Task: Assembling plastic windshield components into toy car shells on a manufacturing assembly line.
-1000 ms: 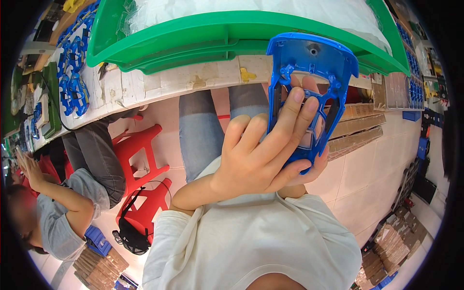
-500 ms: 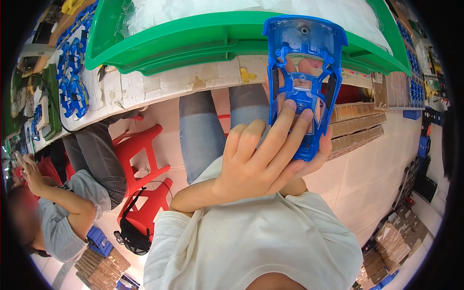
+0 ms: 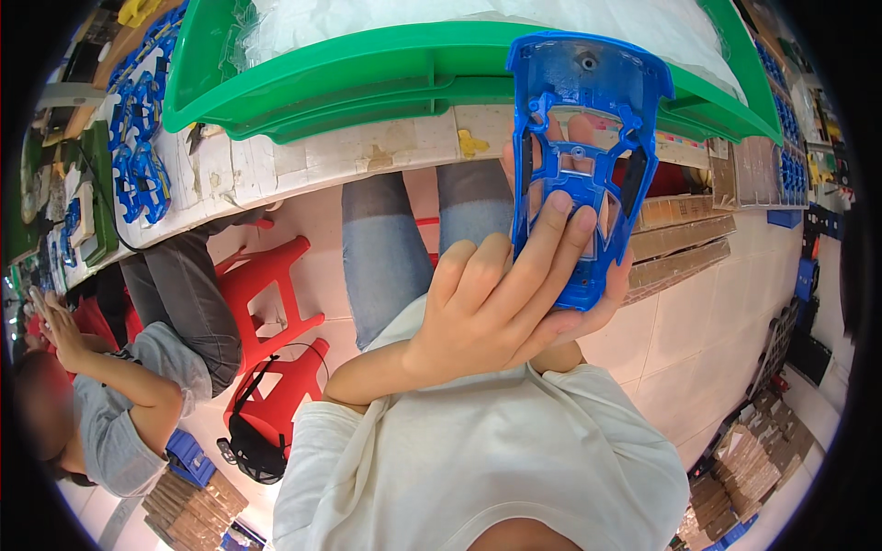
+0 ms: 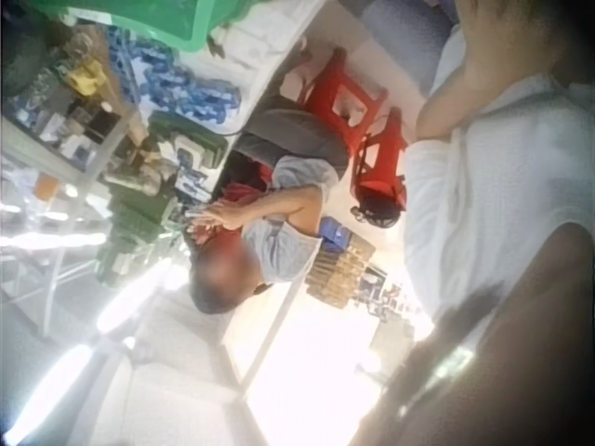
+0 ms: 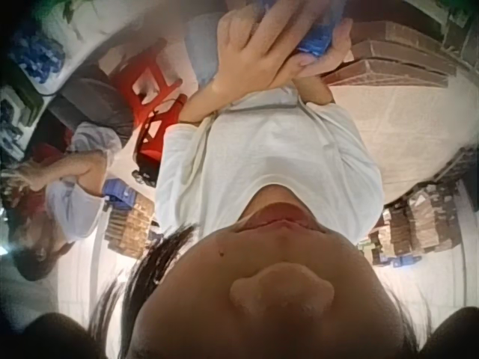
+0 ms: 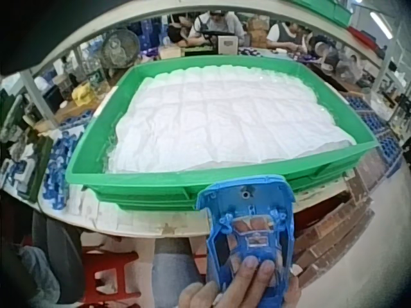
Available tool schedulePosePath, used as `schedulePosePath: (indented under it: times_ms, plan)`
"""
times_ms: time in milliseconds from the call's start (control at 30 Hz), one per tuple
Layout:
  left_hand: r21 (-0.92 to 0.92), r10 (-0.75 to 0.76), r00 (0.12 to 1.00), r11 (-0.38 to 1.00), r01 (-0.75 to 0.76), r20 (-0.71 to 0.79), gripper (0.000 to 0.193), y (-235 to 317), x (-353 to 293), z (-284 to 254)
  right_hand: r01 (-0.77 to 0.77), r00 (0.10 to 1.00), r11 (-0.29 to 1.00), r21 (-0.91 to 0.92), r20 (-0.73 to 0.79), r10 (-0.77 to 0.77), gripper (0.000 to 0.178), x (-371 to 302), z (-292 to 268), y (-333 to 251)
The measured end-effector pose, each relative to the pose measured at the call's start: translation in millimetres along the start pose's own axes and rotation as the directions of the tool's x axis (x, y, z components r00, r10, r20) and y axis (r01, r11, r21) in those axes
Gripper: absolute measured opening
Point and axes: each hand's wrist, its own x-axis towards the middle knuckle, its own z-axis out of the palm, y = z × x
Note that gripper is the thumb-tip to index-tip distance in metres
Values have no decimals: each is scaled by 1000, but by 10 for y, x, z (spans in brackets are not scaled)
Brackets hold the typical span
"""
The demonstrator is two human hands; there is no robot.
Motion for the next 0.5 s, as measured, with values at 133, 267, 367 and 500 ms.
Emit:
schedulePosePath:
  times_ms: [133,267,367,500]
  plan:
    - [-93,-19,999,995,22,29,46,-32,7,9,-258,894,816,-518,-447,-1,88,-20,207,22]
    - [-177,-42,999,983,45,20,46,-70,-5,13,-189,923,811,-553,-383,-46,85,-43,148,72]
    - [-215,-41,995,975,59,88,46,-123,-5,-9,-222,926,798,-560,-378,-7,85,-54,146,74]
    - [-278,9,996,960,15,86,48,-146,6,-16,-257,930,773,-580,-366,35,84,-27,189,42]
